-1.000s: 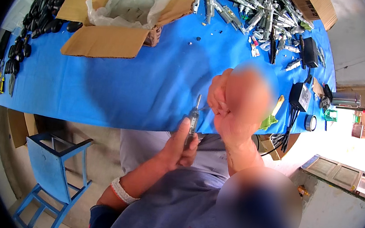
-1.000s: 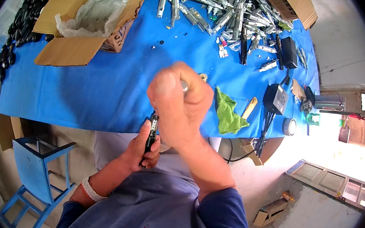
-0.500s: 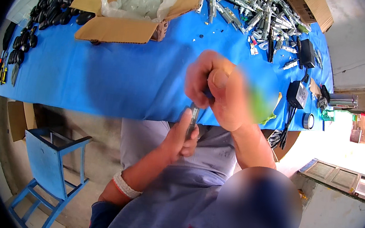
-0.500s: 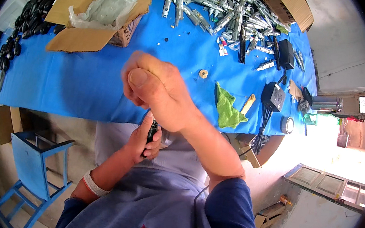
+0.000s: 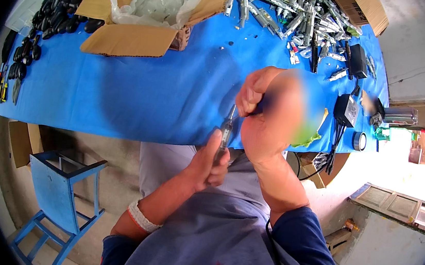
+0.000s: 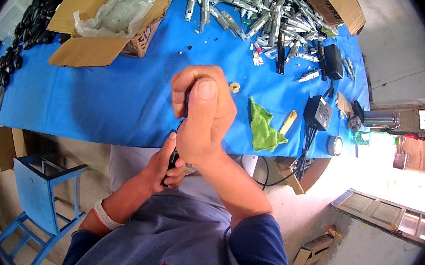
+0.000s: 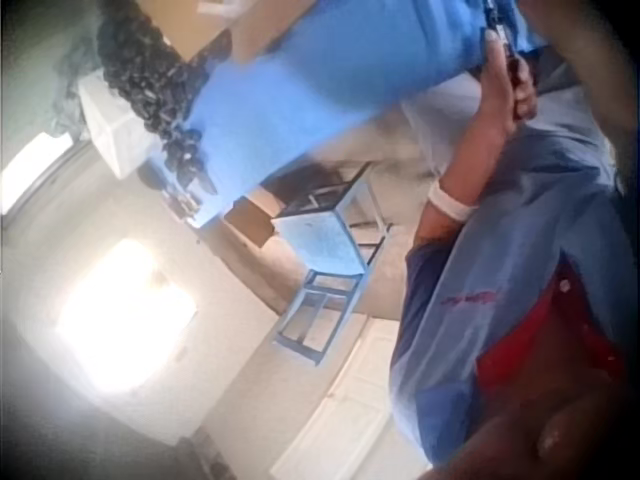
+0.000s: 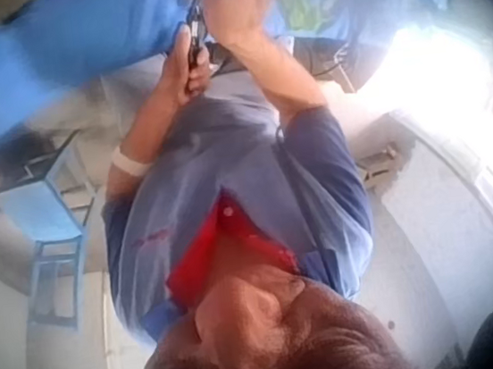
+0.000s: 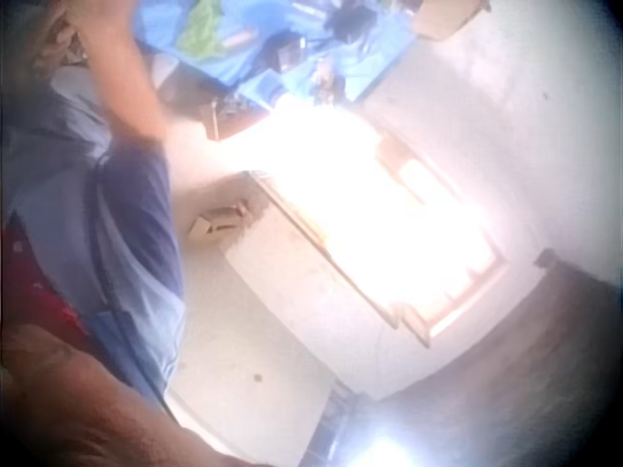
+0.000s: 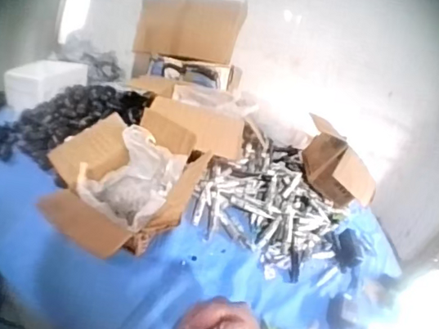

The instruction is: The person uses a soldering iron and solder wire to work on small metal components on a blue workbench. They repeatedly apply heat and solder to the tips of the components, occasionally wiping the iron with a green cloth. The workspace contains piles of similar metal parts and cardboard boxes.

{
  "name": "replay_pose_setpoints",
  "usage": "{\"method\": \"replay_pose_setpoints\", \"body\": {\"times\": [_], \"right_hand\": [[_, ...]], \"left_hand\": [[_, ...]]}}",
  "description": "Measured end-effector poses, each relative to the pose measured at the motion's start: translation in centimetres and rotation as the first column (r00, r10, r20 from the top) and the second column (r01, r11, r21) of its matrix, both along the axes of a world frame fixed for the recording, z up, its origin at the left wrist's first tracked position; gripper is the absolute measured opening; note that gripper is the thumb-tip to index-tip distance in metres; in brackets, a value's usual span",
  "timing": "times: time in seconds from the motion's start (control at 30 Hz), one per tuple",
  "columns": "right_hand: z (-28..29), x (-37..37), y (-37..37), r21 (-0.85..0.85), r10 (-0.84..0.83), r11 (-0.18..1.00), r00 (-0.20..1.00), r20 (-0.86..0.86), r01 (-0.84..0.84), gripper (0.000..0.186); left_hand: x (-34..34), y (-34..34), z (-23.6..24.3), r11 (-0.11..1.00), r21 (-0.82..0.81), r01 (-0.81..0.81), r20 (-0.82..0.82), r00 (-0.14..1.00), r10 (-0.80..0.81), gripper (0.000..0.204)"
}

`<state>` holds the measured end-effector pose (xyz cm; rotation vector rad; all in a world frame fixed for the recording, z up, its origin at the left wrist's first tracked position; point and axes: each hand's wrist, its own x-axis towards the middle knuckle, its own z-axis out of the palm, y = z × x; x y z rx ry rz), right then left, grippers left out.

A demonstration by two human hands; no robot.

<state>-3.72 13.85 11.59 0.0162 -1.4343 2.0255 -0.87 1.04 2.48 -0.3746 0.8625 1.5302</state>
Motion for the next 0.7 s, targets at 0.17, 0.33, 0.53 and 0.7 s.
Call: {"method": "replay_pose_setpoints", "body": {"times": [0.17, 0.33, 0.53, 0.7], "right_hand": [[-0.2, -1.0, 1.3, 0.046, 0.139, 0.989, 0.987, 0.082, -0.143, 0.045], [0.2, -1.8, 1.4, 0.103, 0.428, 0.898, 0.903, 0.029, -0.429, 0.044], [0.7, -2.1, 1.5, 0.239, 0.614, 0.759, 0.788, 0.050, -0.606, 0.047], [0.8, -1.8, 2.0, 0.239, 0.338, 0.893, 0.919, 0.200, -0.381, 0.045]], "left_hand": [[-0.2, -0.3, -0.4, 0.998, 0.014, 0.057, 0.003, 0.998, -0.057, 0.064], [-0.3, -0.5, -0.4, 0.998, 0.044, 0.048, 0.065, 0.997, -0.051, 0.064], [-0.4, -0.2, 0.7, 1.000, 0.000, 0.018, 0.080, 0.997, -0.018, 0.063], [0.1, -0.2, -0.4, 1.000, 0.007, 0.014, -0.057, 0.998, -0.014, 0.062]]}}
